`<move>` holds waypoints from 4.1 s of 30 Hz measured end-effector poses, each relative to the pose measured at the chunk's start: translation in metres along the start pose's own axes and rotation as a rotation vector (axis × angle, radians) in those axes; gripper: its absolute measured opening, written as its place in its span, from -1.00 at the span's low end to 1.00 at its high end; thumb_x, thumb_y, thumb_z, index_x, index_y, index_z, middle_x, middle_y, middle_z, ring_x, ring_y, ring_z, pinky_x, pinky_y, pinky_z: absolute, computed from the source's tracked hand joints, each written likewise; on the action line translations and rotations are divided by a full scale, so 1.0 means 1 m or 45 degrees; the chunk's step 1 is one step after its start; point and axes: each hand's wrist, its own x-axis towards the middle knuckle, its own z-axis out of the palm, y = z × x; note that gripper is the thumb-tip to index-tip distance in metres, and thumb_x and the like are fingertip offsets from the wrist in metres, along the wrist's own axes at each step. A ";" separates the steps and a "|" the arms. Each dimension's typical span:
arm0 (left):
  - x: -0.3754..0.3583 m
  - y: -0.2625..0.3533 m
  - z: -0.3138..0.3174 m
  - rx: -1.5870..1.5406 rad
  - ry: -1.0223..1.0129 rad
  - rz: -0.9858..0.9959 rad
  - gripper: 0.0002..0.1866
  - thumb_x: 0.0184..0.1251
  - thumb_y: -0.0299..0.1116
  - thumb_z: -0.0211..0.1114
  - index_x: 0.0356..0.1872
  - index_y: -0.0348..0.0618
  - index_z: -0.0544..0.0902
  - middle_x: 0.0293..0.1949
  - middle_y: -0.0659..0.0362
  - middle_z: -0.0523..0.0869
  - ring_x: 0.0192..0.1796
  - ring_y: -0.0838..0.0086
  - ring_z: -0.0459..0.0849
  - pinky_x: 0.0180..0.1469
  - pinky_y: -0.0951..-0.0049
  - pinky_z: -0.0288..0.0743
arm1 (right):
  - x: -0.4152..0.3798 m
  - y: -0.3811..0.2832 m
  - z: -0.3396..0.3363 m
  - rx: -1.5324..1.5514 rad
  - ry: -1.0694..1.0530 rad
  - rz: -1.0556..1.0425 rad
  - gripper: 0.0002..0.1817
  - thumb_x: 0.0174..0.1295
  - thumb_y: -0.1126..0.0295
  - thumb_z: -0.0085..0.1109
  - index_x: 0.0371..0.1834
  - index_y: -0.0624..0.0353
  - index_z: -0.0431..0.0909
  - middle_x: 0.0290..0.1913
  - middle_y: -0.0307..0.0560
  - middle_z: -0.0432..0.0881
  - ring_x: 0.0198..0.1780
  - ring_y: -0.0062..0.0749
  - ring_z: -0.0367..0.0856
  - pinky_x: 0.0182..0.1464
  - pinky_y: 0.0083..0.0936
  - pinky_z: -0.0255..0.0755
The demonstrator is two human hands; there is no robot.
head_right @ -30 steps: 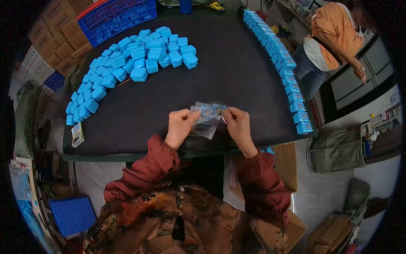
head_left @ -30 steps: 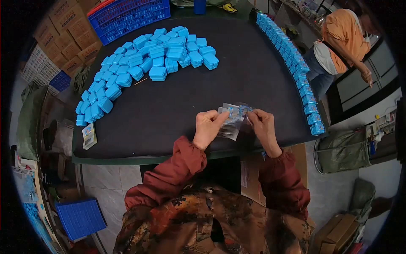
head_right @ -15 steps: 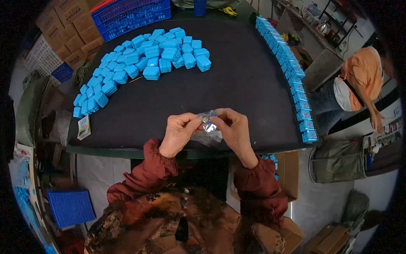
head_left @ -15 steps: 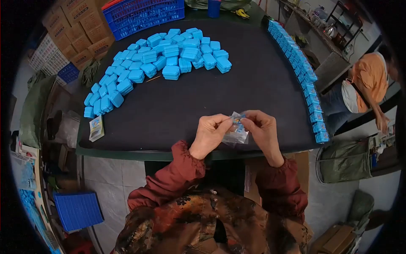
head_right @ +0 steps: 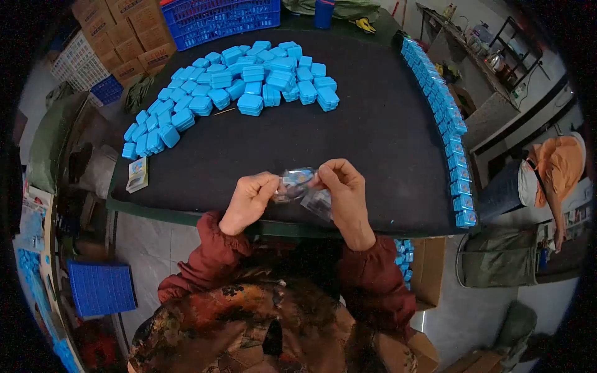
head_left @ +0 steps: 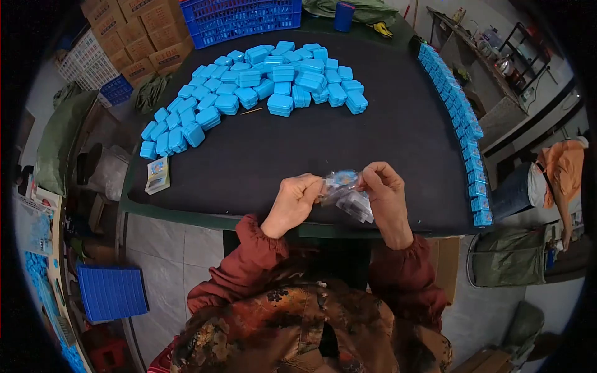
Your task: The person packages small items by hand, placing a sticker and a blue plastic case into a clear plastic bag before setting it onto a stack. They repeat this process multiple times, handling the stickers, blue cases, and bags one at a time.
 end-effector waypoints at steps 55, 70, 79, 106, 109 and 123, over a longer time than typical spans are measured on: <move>-0.004 -0.043 -0.018 -0.795 -0.009 -0.416 -0.95 0.21 -0.56 0.26 -0.35 -0.26 0.55 -0.44 0.27 0.60 -0.42 0.73 0.52 -0.41 0.70 0.38 | -0.018 0.035 0.022 -0.155 -0.276 0.226 -0.95 0.16 0.54 0.17 -0.35 0.28 0.52 -0.28 -0.13 0.58 -0.25 -0.47 0.56 -0.22 -0.59 0.42; 0.000 0.007 -0.090 0.321 -0.112 -0.009 -0.81 0.03 -0.42 0.38 -0.37 -0.28 0.58 -0.46 0.15 0.58 -0.46 0.52 0.54 -0.41 0.49 0.44 | -0.023 0.041 0.017 0.033 -0.026 0.146 -0.91 0.26 0.50 0.10 -0.23 0.23 0.56 -0.39 -0.18 0.61 -0.48 -0.55 0.54 -0.32 -0.61 0.42; 0.042 -0.052 -0.233 2.190 0.633 0.038 -0.69 -0.18 -0.45 0.33 -0.28 -0.15 0.56 -0.28 0.05 0.56 -0.11 0.16 0.47 -0.18 0.14 0.25 | -0.020 0.031 0.006 -0.003 -0.078 0.281 -0.91 0.31 0.45 0.01 -0.34 0.20 0.45 -0.27 -0.14 0.59 -0.31 -0.56 0.51 -0.22 -0.55 0.44; -0.024 0.005 -0.052 -1.029 0.182 -0.597 -0.69 0.37 -0.36 0.14 0.04 -0.28 0.41 -0.16 0.08 0.58 -0.26 0.46 0.62 -0.30 0.47 0.58 | -0.021 0.031 0.024 -0.033 -0.194 -0.159 -0.94 0.31 0.44 0.01 -0.23 0.17 0.45 -0.13 -0.01 0.61 -0.24 -0.48 0.59 -0.25 -0.60 0.42; -0.023 0.005 -0.049 -1.144 0.148 -0.591 -0.70 0.38 -0.34 0.11 0.03 -0.29 0.42 -0.16 0.04 0.60 -0.27 0.43 0.64 -0.31 0.47 0.59 | -0.023 0.041 0.013 -0.207 -0.164 -0.134 -0.94 0.32 0.46 -0.01 -0.23 0.17 0.44 -0.03 0.03 0.58 -0.21 -0.44 0.61 -0.22 -0.58 0.43; -0.030 0.003 -0.031 -0.829 0.239 -0.584 -0.74 0.27 -0.43 0.25 -0.06 -0.21 0.46 -0.22 0.23 0.55 -0.22 0.64 0.58 -0.35 0.64 0.57 | -0.021 0.036 0.014 0.126 -0.272 -0.105 -0.90 0.29 0.38 0.09 -0.29 0.16 0.46 0.10 0.12 0.49 -0.18 -0.41 0.59 -0.15 -0.54 0.44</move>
